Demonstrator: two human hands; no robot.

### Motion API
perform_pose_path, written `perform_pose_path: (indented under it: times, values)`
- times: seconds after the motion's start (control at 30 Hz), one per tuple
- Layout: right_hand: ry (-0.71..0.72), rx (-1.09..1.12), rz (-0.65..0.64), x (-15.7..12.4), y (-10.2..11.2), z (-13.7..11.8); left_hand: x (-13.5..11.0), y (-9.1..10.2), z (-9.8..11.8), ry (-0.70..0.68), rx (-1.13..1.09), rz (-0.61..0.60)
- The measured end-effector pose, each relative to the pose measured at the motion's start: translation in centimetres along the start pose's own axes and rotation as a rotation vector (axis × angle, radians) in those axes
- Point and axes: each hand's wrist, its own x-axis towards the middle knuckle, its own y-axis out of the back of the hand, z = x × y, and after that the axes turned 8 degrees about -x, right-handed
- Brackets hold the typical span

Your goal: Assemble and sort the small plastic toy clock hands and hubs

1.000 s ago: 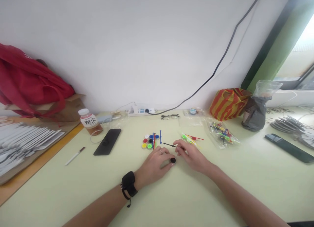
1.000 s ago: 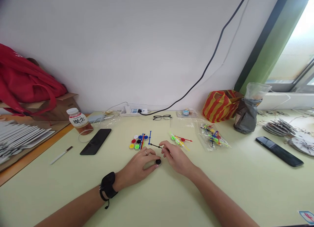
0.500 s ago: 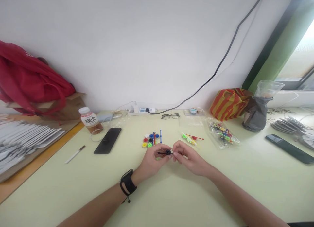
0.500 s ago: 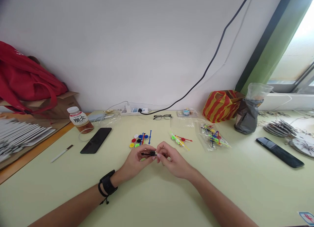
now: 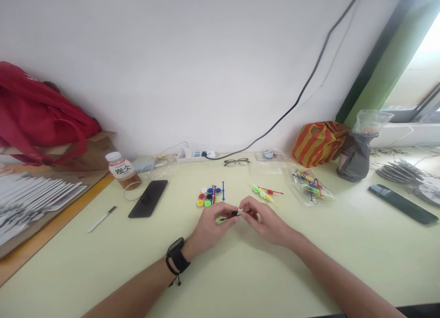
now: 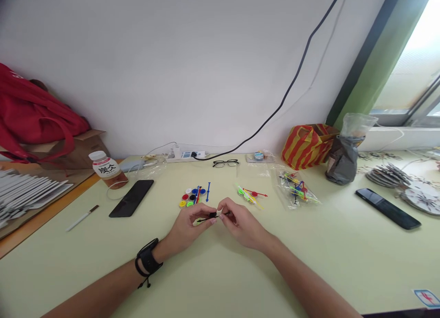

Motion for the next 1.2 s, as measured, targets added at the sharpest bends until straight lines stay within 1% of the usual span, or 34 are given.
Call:
perform_pose_path:
  times: [0.1,0.3,0.47,0.57,0.67,0.77,0.83,0.97,1.07,1.2]
  values:
    - [-0.002,-0.003,-0.014,-0.1,0.0,0.0,0.0,0.1,-0.1,-0.014,0.018,-0.015]
    - [-0.014,0.045,-0.024,-0.1,0.0,-0.1,-0.1,0.3,0.5,-0.012,0.048,-0.042]
    - [-0.016,0.076,-0.020,0.0,0.2,-0.3,-0.2,0.4,0.3,-0.061,0.082,-0.061]
    - [-0.026,0.069,0.014,0.2,0.3,-0.3,-0.3,0.1,0.3,-0.107,0.041,-0.043]
    - [-0.036,0.063,0.037,0.3,0.6,-0.1,-0.3,-0.2,0.6,-0.145,-0.018,-0.065]
    - [-0.045,0.068,0.078,0.4,0.7,0.2,-0.3,-0.2,1.1,-0.112,-0.058,-0.095]
    - [-0.057,0.063,0.130,0.5,0.7,0.5,-0.2,-0.1,1.2,-0.081,-0.075,-0.094]
    - [-0.073,-0.014,0.273,0.5,0.7,0.7,0.0,0.0,0.6,0.012,-0.177,-0.010]
    - [-0.054,-0.040,0.275,0.4,1.1,0.6,0.1,0.2,0.1,0.074,-0.240,0.048]
    - [-0.027,0.022,0.229,0.2,1.1,0.1,0.3,0.3,0.0,0.104,-0.287,0.072]
